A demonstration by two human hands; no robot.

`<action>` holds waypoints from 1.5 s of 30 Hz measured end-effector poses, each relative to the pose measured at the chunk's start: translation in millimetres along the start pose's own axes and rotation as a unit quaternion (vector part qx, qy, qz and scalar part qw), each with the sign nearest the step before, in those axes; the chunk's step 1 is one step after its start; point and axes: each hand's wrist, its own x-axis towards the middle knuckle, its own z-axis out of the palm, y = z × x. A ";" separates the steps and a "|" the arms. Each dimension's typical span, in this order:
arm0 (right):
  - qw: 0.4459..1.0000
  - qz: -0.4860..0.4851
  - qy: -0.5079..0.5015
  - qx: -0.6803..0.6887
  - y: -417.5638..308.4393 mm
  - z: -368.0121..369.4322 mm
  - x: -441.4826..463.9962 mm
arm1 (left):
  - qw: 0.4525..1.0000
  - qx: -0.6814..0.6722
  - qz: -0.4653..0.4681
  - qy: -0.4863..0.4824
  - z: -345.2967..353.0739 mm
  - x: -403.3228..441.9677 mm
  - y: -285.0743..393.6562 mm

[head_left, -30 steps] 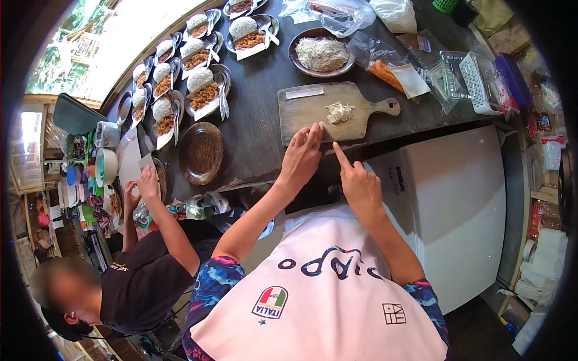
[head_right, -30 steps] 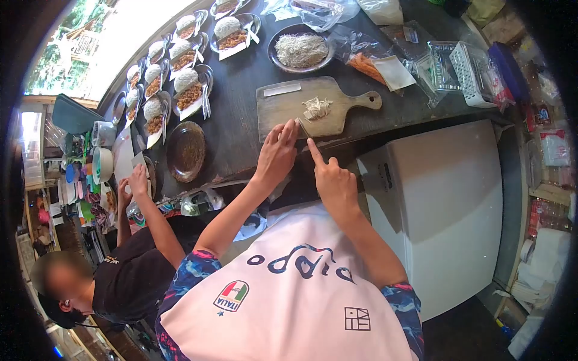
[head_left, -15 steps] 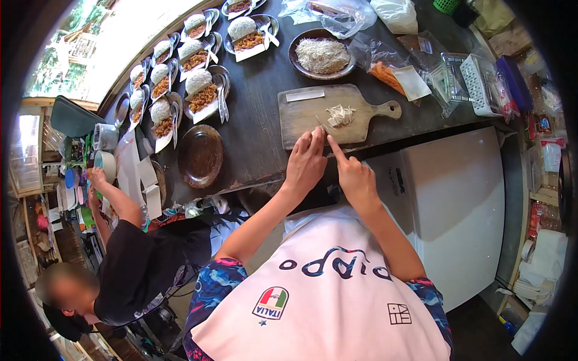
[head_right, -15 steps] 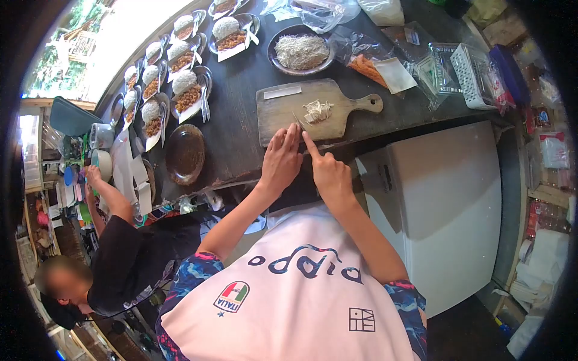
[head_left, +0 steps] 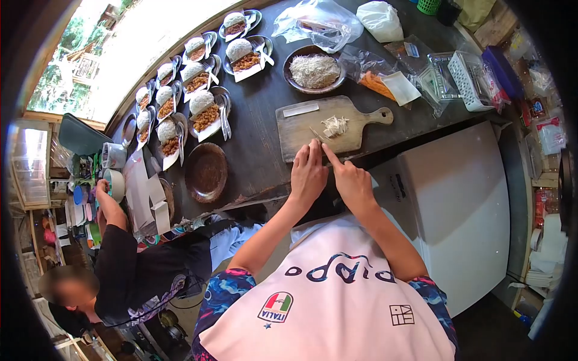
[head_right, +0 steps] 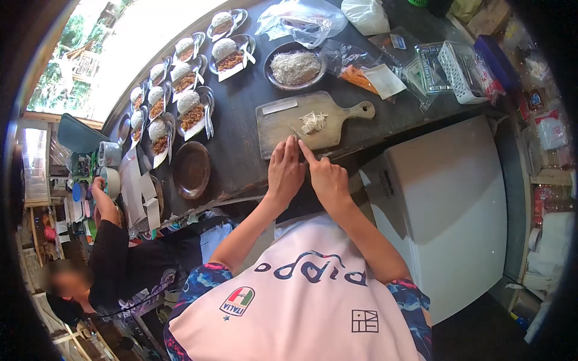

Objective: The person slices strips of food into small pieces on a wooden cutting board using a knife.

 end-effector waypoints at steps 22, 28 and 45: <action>1.000 0.009 -0.003 -0.030 -3.4 -4.9 -12.9 | 0.996 -0.041 -0.051 0.067 12.9 1.2 16.1; 0.998 0.017 0.000 -0.054 -5.9 -0.3 -10.7 | 0.996 -0.010 -0.037 0.079 15.0 2.1 16.0; 0.999 0.017 -0.001 -0.031 -5.9 -8.5 -16.4 | 0.993 -0.044 -0.055 0.097 17.7 3.9 17.6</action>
